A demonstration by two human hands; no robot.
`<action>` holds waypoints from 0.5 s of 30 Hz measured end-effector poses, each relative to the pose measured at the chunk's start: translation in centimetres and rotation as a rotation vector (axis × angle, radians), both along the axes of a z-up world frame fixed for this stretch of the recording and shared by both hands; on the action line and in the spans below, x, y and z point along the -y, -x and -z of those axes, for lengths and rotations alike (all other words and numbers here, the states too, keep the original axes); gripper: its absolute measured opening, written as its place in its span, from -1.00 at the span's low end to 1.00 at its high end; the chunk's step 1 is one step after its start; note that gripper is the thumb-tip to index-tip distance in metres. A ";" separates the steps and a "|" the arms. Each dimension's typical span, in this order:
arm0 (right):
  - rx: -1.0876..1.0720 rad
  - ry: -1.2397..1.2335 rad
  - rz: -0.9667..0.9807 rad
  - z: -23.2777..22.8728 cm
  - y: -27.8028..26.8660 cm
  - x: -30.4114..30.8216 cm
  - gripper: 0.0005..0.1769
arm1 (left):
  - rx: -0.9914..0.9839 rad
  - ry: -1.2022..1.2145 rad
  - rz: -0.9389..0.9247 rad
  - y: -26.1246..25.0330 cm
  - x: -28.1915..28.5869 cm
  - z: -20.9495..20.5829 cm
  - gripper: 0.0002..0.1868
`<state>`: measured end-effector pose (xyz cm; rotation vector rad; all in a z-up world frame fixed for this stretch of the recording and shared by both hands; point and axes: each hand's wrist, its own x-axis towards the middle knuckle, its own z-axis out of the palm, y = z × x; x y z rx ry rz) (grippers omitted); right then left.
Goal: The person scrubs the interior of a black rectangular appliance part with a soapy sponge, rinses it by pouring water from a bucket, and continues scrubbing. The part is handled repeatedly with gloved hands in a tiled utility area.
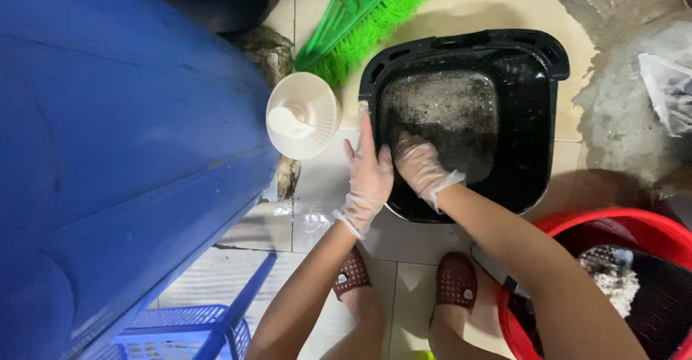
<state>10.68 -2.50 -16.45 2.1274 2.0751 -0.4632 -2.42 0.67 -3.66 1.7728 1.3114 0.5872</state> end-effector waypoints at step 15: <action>0.039 0.134 -0.046 0.8 -0.8 -1.3 -0.63 | -0.076 -0.036 0.040 0.6 1.3 0.1 0.01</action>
